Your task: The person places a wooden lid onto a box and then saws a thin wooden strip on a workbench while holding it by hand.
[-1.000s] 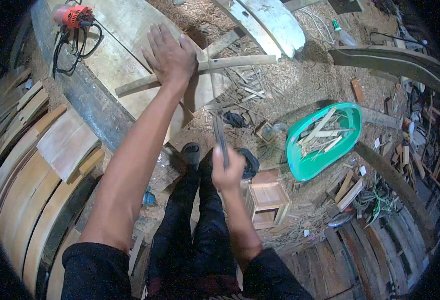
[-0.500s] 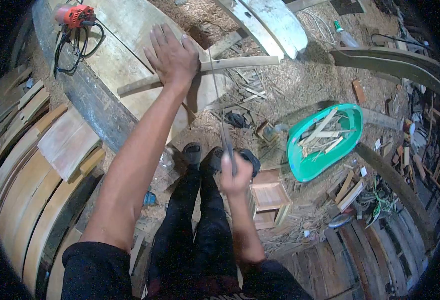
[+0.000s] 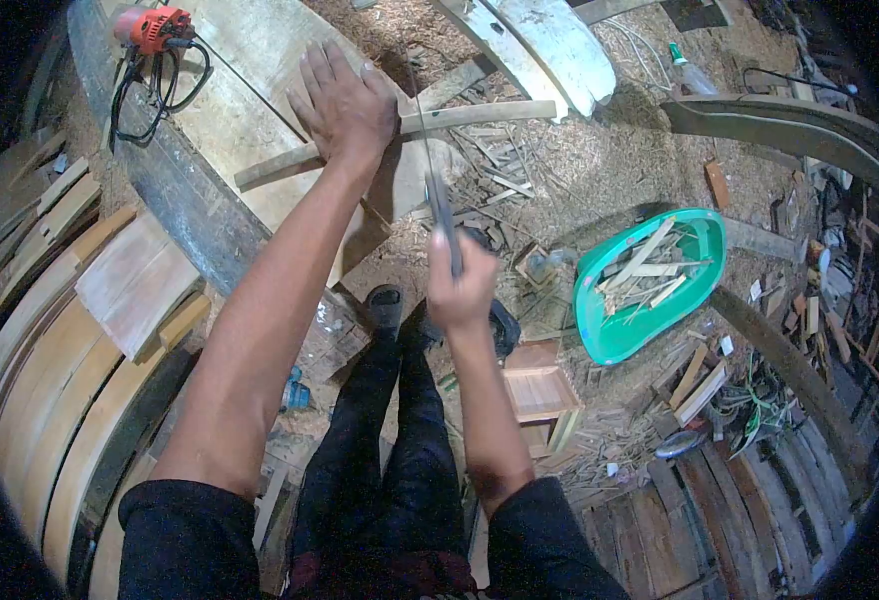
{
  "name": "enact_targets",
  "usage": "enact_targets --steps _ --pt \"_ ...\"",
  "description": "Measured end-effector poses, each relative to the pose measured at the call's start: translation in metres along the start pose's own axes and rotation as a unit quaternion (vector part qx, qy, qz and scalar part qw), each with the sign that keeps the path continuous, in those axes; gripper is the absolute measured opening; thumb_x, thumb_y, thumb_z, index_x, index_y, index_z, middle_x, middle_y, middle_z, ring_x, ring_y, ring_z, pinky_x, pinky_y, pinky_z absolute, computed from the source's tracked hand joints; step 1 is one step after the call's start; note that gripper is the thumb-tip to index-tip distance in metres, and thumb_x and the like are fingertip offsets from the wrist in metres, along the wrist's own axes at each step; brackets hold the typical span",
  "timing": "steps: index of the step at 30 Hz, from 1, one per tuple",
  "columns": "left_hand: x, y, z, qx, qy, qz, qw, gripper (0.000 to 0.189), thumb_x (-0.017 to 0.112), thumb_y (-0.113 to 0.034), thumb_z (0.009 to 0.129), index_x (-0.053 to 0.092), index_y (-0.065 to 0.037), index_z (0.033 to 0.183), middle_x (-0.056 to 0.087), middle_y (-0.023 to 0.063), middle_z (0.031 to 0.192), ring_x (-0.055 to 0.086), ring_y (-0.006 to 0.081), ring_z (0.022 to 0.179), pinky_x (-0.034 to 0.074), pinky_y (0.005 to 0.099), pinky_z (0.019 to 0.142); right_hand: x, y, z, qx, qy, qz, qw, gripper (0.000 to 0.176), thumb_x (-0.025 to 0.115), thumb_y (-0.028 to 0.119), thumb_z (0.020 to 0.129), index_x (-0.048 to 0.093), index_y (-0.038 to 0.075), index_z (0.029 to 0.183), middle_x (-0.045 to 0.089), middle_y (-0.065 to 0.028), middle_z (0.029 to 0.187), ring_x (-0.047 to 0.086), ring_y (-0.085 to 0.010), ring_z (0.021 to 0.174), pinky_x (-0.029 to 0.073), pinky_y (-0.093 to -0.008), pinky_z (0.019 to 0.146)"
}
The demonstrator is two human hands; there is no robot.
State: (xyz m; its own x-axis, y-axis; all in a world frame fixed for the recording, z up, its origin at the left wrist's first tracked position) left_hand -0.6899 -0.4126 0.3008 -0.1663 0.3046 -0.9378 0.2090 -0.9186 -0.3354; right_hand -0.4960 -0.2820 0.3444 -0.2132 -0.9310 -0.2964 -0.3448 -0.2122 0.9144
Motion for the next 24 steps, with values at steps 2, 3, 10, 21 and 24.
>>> enact_targets --steps 2,3,10,21,24 --pt "-0.001 -0.003 -0.003 -0.005 0.011 -0.006 1.0 0.066 0.036 -0.034 0.096 0.025 0.0 0.153 0.017 0.0164 0.162 0.012 0.03 0.151 0.002 0.0541 0.12 -0.012 -0.003 -0.051 -0.018 -0.027 0.007 0.999 0.034 0.057 0.022 0.096 0.055 0.001 0.069 0.043 -0.0007 0.054 0.04 -0.008 0.052 0.033 -0.0285 0.047" --pt "0.003 -0.001 -0.005 -0.001 -0.011 -0.007 1.0 0.066 0.038 -0.034 0.096 0.028 -0.001 0.152 0.021 0.0166 0.161 0.015 0.0301 0.15 0.003 0.0542 0.12 -0.016 -0.003 -0.069 -0.003 -0.027 0.018 0.999 0.034 0.057 0.022 0.096 0.055 0.001 0.069 0.043 -0.0005 0.054 0.04 -0.0079 0.052 0.032 -0.0288 0.047" --pt "0.005 0.001 -0.001 0.003 -0.028 0.002 1.0 0.066 0.04 -0.035 0.095 0.03 -0.001 0.151 0.022 0.0161 0.161 0.016 0.0298 0.15 0.003 0.054 0.12 -0.003 0.009 -0.007 0.027 -0.006 0.008 1.0 0.034 0.057 0.022 0.097 0.055 0.001 0.072 0.041 -0.0001 0.054 0.038 -0.008 0.051 0.032 -0.0293 0.048" --pt "0.002 0.0 0.0 0.007 -0.057 -0.024 0.998 0.065 0.042 -0.036 0.094 0.034 0.0 0.148 0.027 0.0176 0.158 0.019 0.0299 0.149 0.004 0.0526 0.12 -0.002 0.004 -0.003 0.036 -0.004 0.023 0.999 0.038 0.058 0.026 0.096 0.053 0.0 0.068 0.044 0.0002 0.053 0.04 -0.0076 0.053 0.032 -0.029 0.048" --pt "0.002 0.001 0.002 -0.008 -0.081 -0.071 0.994 0.063 0.044 -0.035 0.094 0.037 0.0 0.147 0.03 0.0181 0.157 0.02 0.0298 0.149 0.007 0.051 0.12 -0.006 0.006 0.002 0.035 0.006 0.002 0.999 0.038 0.061 0.028 0.095 0.054 0.0 0.07 0.042 -0.0034 0.053 0.04 -0.0095 0.053 0.034 -0.0317 0.048"
Point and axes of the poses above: each hand's wrist, its own z-axis towards the middle knuckle, its own x-axis out of the palm, y = z × x, the point moved 3 cm from there along z, towards the middle knuckle
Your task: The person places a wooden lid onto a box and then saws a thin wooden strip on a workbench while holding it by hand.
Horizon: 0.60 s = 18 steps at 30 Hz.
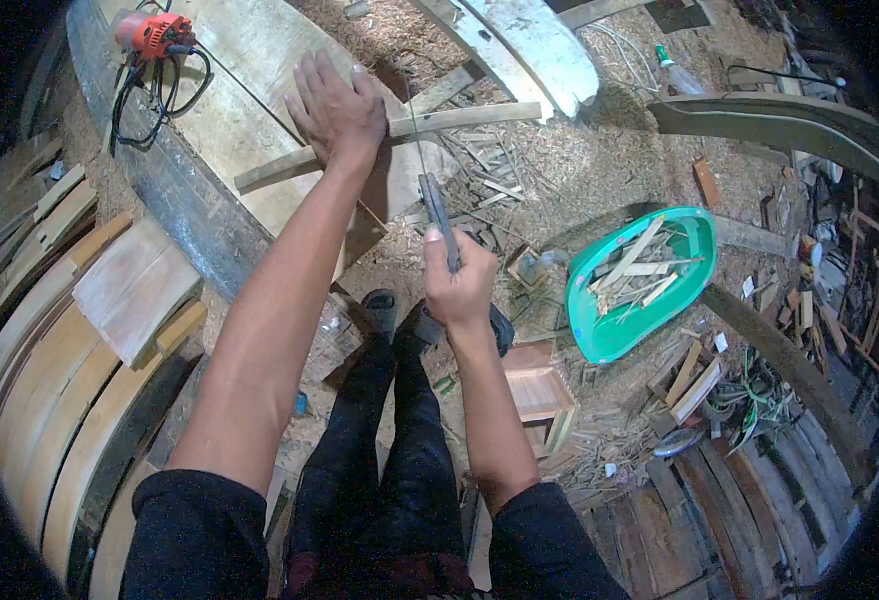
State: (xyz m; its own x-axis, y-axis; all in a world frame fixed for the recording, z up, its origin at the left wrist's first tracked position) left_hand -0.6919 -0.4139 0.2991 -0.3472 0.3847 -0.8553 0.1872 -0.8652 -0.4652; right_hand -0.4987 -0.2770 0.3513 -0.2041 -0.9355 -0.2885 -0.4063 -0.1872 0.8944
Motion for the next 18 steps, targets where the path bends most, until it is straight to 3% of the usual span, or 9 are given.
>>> enact_targets --steps 4,7,13,16,18 --pt "-0.005 0.002 0.004 -0.024 -0.057 -0.014 0.998 0.059 0.044 -0.032 0.096 0.04 0.001 0.144 0.034 0.0182 0.155 0.025 0.0309 0.147 0.012 0.0503 0.118 -0.003 0.018 0.001 -0.038 0.016 -0.047 0.998 0.035 0.063 0.026 0.093 0.057 0.0 0.07 0.043 -0.0046 0.052 0.041 -0.0101 0.051 0.035 -0.0314 0.048" --pt "-0.002 0.003 0.013 -0.042 -0.039 -0.046 0.997 0.063 0.043 -0.032 0.095 0.033 0.003 0.147 0.029 0.0201 0.157 0.019 0.0321 0.149 0.007 0.0532 0.119 0.004 0.023 0.014 -0.053 -0.006 -0.038 0.998 0.035 0.064 0.027 0.092 0.058 0.0 0.07 0.043 -0.0034 0.052 0.04 -0.0095 0.052 0.035 -0.0309 0.048" --pt "0.008 0.001 0.033 -0.079 -0.021 0.042 0.996 0.066 0.044 -0.032 0.093 0.033 0.003 0.148 0.025 0.0186 0.159 0.018 0.0306 0.15 0.006 0.055 0.118 0.007 0.027 0.045 -0.006 0.042 0.0 0.999 0.032 0.065 0.025 0.092 0.059 0.0 0.072 0.049 -0.0046 0.053 0.047 -0.0107 0.05 0.037 -0.0308 0.048" --pt "0.005 -0.002 0.035 -0.09 0.002 0.072 0.993 0.068 0.044 -0.034 0.092 0.033 0.0 0.149 0.024 0.0168 0.161 0.019 0.029 0.15 0.008 0.0544 0.118 0.002 0.063 0.032 -0.059 0.056 -0.032 0.996 0.03 0.066 0.022 0.092 0.06 0.001 0.071 0.05 -0.0055 0.053 0.05 -0.0112 0.051 0.039 -0.0304 0.049" --pt "0.003 -0.004 0.034 -0.091 -0.001 0.101 0.991 0.066 0.045 -0.034 0.092 0.035 -0.002 0.149 0.028 0.0159 0.159 0.022 0.0287 0.149 0.011 0.0548 0.118 0.0 0.071 0.016 -0.039 -0.004 -0.029 0.999 0.033 0.068 0.021 0.091 0.057 0.003 0.066 0.049 -0.0057 0.052 0.049 -0.0113 0.049 0.039 -0.0306 0.048"
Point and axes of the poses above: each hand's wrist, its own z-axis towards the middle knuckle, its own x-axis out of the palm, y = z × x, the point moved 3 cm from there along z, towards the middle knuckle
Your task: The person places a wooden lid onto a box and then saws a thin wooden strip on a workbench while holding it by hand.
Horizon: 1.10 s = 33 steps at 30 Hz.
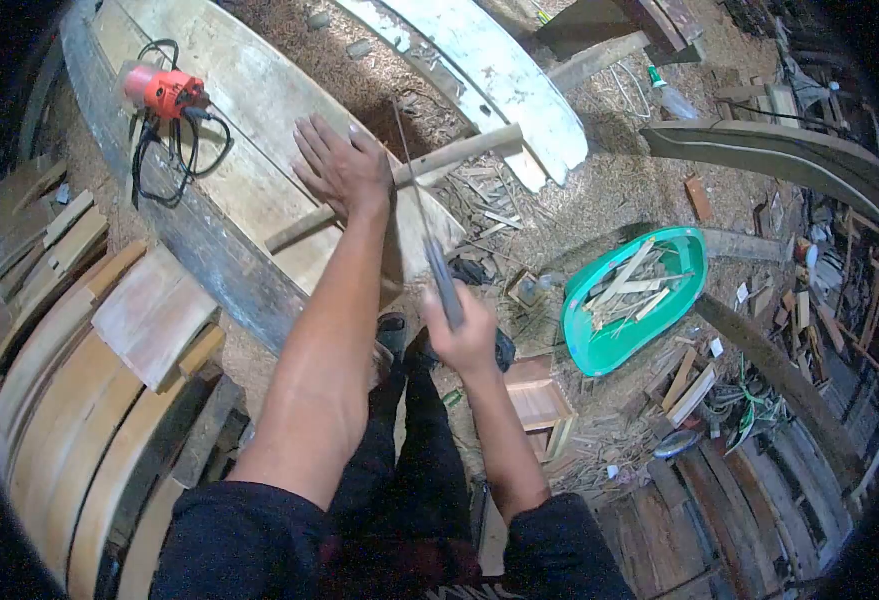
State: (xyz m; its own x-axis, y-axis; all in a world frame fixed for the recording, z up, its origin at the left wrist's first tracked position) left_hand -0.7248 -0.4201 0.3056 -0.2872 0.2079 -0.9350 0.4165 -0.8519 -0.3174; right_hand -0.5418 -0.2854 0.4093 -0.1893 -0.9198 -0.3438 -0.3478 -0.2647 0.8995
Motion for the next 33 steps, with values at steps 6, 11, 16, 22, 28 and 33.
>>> enact_targets --steps 6,11,16,22,28,33 --pt "-0.004 -0.006 0.004 -0.011 0.034 0.024 0.999 0.064 0.042 -0.034 0.096 0.031 -0.004 0.151 0.024 0.0135 0.161 0.019 0.0275 0.15 0.011 0.0556 0.119 -0.018 0.003 -0.007 0.034 0.006 -0.109 0.993 0.035 0.069 0.022 0.091 0.056 0.003 0.064 0.047 -0.0073 0.049 0.047 -0.0153 0.042 0.037 -0.0333 0.044" --pt "-0.007 -0.004 -0.001 -0.017 0.057 0.033 0.998 0.064 0.042 -0.034 0.096 0.029 -0.005 0.152 0.022 0.0134 0.162 0.018 0.0276 0.15 0.01 0.055 0.119 -0.01 0.029 0.015 0.066 0.019 -0.12 0.99 0.031 0.069 0.021 0.09 0.059 0.001 0.069 0.048 -0.0099 0.049 0.049 -0.0164 0.042 0.04 -0.0337 0.045" --pt "-0.005 -0.008 0.01 -0.006 0.056 0.056 0.997 0.067 0.043 -0.033 0.095 0.028 -0.003 0.152 0.022 0.0152 0.162 0.017 0.0285 0.151 0.01 0.0543 0.119 0.005 0.028 0.03 0.069 0.0 -0.108 0.992 0.029 0.068 0.021 0.09 0.061 0.001 0.072 0.051 -0.0124 0.051 0.052 -0.0208 0.042 0.042 -0.035 0.046" --pt "-0.013 -0.002 -0.005 -0.013 0.08 0.047 0.996 0.067 0.042 -0.033 0.094 0.028 -0.002 0.152 0.02 0.0152 0.162 0.017 0.0296 0.15 0.01 0.0547 0.118 0.021 0.037 0.047 0.081 0.016 -0.132 0.988 0.032 0.066 0.024 0.094 0.062 -0.001 0.075 0.043 -0.0031 0.052 0.038 -0.0095 0.049 0.033 -0.0318 0.046" --pt "-0.009 -0.007 0.009 -0.022 0.085 0.03 0.996 0.068 0.043 -0.033 0.094 0.027 -0.002 0.152 0.019 0.0161 0.162 0.016 0.0299 0.151 0.007 0.0562 0.119 0.025 0.028 0.06 0.052 0.004 -0.116 0.992 0.034 0.066 0.025 0.093 0.057 0.0 0.071 0.047 -0.0085 0.05 0.045 -0.0169 0.045 0.038 -0.0354 0.046" --pt "-0.007 -0.009 0.012 -0.019 0.082 0.035 0.996 0.068 0.044 -0.033 0.093 0.029 -0.002 0.151 0.019 0.0165 0.162 0.016 0.0302 0.151 0.006 0.056 0.119 0.05 0.01 0.105 -0.013 -0.036 -0.002 0.999 0.033 0.064 0.025 0.094 0.058 0.001 0.072 0.041 -0.0003 0.052 0.037 -0.0077 0.049 0.032 -0.0297 0.045"
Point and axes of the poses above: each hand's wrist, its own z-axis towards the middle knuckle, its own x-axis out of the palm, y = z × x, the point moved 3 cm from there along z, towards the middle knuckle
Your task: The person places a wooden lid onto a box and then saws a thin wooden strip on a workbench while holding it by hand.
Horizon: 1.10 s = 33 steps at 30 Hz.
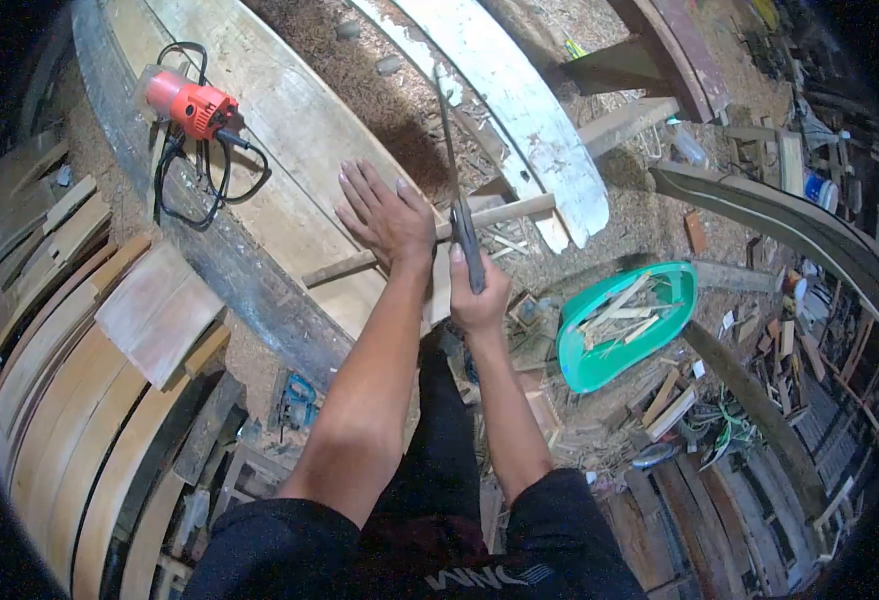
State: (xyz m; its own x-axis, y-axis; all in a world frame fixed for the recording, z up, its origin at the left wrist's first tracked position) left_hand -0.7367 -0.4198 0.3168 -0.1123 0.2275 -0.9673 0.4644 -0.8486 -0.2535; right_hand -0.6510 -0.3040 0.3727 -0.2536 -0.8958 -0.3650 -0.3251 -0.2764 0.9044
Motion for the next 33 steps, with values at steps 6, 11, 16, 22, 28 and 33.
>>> enact_targets --steps 6,11,16,22,28,33 --pt "0.0 0.003 -0.006 0.007 -0.026 0.01 1.0 0.066 0.043 -0.032 0.094 0.031 -0.002 0.151 0.023 0.0152 0.161 0.019 0.0287 0.15 0.009 0.0535 0.119 -0.049 0.015 -0.058 0.01 0.054 -0.047 0.997 0.03 0.067 0.019 0.092 0.056 0.003 0.069 0.041 0.0008 0.051 0.039 -0.0058 0.048 0.032 -0.0288 0.044" --pt "0.002 0.003 -0.008 0.015 -0.059 0.015 0.998 0.065 0.044 -0.033 0.094 0.033 -0.002 0.15 0.026 0.0152 0.16 0.022 0.0284 0.149 0.01 0.0532 0.119 -0.064 -0.016 -0.086 0.024 0.07 -0.087 0.993 0.032 0.068 0.019 0.091 0.054 0.004 0.067 0.041 -0.0027 0.049 0.04 -0.0092 0.045 0.033 -0.0303 0.044" --pt "0.006 0.005 -0.01 0.023 -0.07 0.006 0.997 0.065 0.044 -0.033 0.093 0.034 -0.002 0.149 0.027 0.0156 0.16 0.022 0.0286 0.149 0.01 0.0535 0.119 -0.076 -0.032 -0.1 0.023 0.079 -0.092 0.992 0.031 0.068 0.018 0.091 0.054 0.003 0.066 0.042 -0.0036 0.049 0.044 -0.0098 0.044 0.035 -0.0306 0.044" --pt "0.009 0.01 -0.014 0.034 -0.075 -0.005 0.997 0.066 0.043 -0.032 0.093 0.033 0.0 0.15 0.026 0.0168 0.16 0.021 0.0294 0.149 0.009 0.0533 0.119 -0.075 -0.051 -0.094 -0.046 0.067 -0.061 0.995 0.029 0.068 0.017 0.09 0.055 0.003 0.068 0.045 -0.005 0.051 0.045 -0.0117 0.045 0.036 -0.0306 0.045" --pt "0.006 0.007 -0.01 0.03 -0.071 -0.03 0.997 0.066 0.043 -0.032 0.093 0.032 0.0 0.15 0.024 0.0173 0.16 0.019 0.03 0.149 0.008 0.0534 0.119 -0.077 -0.039 -0.11 -0.002 0.069 -0.054 0.996 0.028 0.066 0.017 0.092 0.058 0.002 0.07 0.049 -0.0067 0.051 0.052 -0.0115 0.047 0.04 -0.0327 0.046" --pt "0.01 0.01 -0.013 0.033 -0.07 -0.02 0.997 0.066 0.043 -0.033 0.093 0.032 0.0 0.15 0.025 0.0173 0.16 0.019 0.03 0.149 0.008 0.053 0.119 -0.077 -0.038 -0.102 0.025 0.082 -0.045 0.995 0.022 0.067 0.015 0.091 0.064 0.002 0.073 0.051 -0.0029 0.051 0.05 -0.0079 0.048 0.04 -0.0291 0.046"
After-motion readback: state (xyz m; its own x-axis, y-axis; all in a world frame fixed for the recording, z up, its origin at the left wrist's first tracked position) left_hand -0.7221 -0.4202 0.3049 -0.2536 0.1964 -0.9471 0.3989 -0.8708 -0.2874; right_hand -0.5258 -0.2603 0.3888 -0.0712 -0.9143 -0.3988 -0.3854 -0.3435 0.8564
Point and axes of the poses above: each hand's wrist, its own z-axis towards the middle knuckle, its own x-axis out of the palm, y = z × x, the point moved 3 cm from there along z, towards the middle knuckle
